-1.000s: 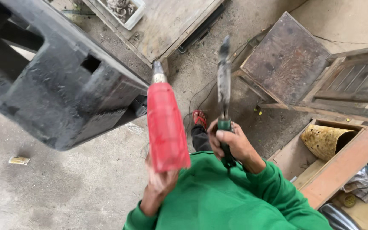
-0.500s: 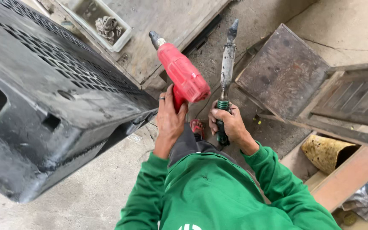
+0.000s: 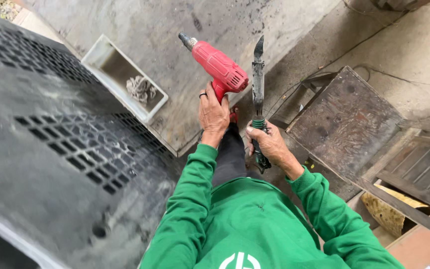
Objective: The person cleans a metal tool by scraping it with a small metal file and wiping it with a sanding block.
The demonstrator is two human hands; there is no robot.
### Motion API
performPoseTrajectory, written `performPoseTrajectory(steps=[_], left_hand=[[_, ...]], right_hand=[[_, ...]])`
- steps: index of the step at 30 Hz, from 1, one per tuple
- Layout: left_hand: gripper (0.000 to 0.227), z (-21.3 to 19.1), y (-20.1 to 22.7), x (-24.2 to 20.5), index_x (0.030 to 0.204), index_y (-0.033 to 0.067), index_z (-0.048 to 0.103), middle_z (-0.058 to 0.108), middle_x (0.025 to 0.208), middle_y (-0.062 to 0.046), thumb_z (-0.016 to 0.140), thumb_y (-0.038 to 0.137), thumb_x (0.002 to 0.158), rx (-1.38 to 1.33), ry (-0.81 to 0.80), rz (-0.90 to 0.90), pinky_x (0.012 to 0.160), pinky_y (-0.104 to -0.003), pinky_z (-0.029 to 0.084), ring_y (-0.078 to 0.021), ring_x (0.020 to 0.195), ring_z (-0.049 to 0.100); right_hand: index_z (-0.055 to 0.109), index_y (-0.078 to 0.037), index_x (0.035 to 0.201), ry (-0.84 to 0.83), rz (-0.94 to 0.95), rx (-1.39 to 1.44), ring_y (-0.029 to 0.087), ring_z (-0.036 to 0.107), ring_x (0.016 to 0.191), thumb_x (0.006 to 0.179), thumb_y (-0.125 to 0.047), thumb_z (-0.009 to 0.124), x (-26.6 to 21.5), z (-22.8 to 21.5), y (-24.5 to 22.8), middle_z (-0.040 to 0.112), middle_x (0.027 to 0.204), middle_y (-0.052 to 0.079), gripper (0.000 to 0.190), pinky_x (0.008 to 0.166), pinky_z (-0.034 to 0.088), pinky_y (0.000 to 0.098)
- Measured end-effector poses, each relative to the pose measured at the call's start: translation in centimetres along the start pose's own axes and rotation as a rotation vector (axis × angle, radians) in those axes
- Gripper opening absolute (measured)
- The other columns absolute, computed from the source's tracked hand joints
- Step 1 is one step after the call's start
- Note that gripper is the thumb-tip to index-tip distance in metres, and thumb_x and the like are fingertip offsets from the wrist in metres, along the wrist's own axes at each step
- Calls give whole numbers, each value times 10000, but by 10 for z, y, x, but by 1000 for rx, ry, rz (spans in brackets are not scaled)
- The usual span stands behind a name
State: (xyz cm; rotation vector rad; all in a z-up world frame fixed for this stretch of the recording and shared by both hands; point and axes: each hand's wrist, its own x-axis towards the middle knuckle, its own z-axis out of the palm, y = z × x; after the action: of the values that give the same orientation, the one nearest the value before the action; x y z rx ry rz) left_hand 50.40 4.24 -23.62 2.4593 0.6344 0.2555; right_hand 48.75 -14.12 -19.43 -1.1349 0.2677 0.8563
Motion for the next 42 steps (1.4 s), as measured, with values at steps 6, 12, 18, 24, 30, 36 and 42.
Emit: performPoseTrajectory(steps=[6, 12, 18, 24, 30, 36, 42], left_hand=[[656, 33, -8, 50, 1461, 3, 447, 573, 1238, -234, 731, 218, 911, 52, -31, 4, 902, -489, 495, -432, 1086, 607], [715, 55, -3, 72, 1464, -37, 396, 534, 1268, -281, 745, 234, 902, 56, -57, -13, 930, -517, 462, -460, 1101, 564], [779, 58, 25, 90, 1451, -36, 401, 527, 1311, -271, 778, 292, 855, 21, -15, -71, 969, -522, 446, -469, 1166, 544], [508, 29, 86, 60, 1368, -29, 540, 539, 1324, -225, 709, 315, 1035, -198, 166, -29, 1078, -481, 450, -393, 1244, 551], [550, 58, 177, 73, 1237, -7, 604, 644, 1055, -146, 838, 310, 854, -506, -429, -77, 825, -381, 538, -255, 916, 642], [712, 82, 220, 139, 1423, 15, 485, 677, 1242, -107, 830, 132, 811, -938, -906, -189, 981, -322, 546, -171, 1142, 663], [720, 118, 251, 199, 1445, -17, 497, 637, 1280, -96, 808, 4, 796, -1180, -1229, -253, 1031, -355, 528, -212, 1205, 620]], right_hand=[[594, -51, 1029, 1, 76, 39, 123, 611, 600, 947, -194, 666, 58, -1, -45, 591, 789, 28, 180, 527, 560, 317], [580, -44, 1030, -12, 44, 52, 137, 630, 649, 973, -189, 671, 98, -12, -62, 610, 822, 37, 180, 582, 576, 330], [589, -45, 1047, -106, 99, 18, 146, 631, 645, 979, -181, 655, 145, -29, -64, 613, 796, 40, 165, 578, 569, 335], [599, -36, 1079, -122, 120, 12, 158, 641, 661, 975, -191, 670, 164, -63, -84, 644, 793, 64, 200, 610, 566, 336], [628, -74, 1306, -96, 65, 37, 97, 576, 876, 970, -243, 702, 159, -130, -147, 621, 951, -18, 383, 797, 510, 295], [613, -52, 1394, -148, -131, -10, 121, 559, 1169, 964, -255, 672, 147, -170, -219, 608, 1252, 20, 479, 1049, 469, 337], [563, -16, 1448, -68, -225, -76, 184, 526, 1319, 956, -247, 652, 156, -189, -259, 571, 1444, 59, 551, 1150, 409, 392]])
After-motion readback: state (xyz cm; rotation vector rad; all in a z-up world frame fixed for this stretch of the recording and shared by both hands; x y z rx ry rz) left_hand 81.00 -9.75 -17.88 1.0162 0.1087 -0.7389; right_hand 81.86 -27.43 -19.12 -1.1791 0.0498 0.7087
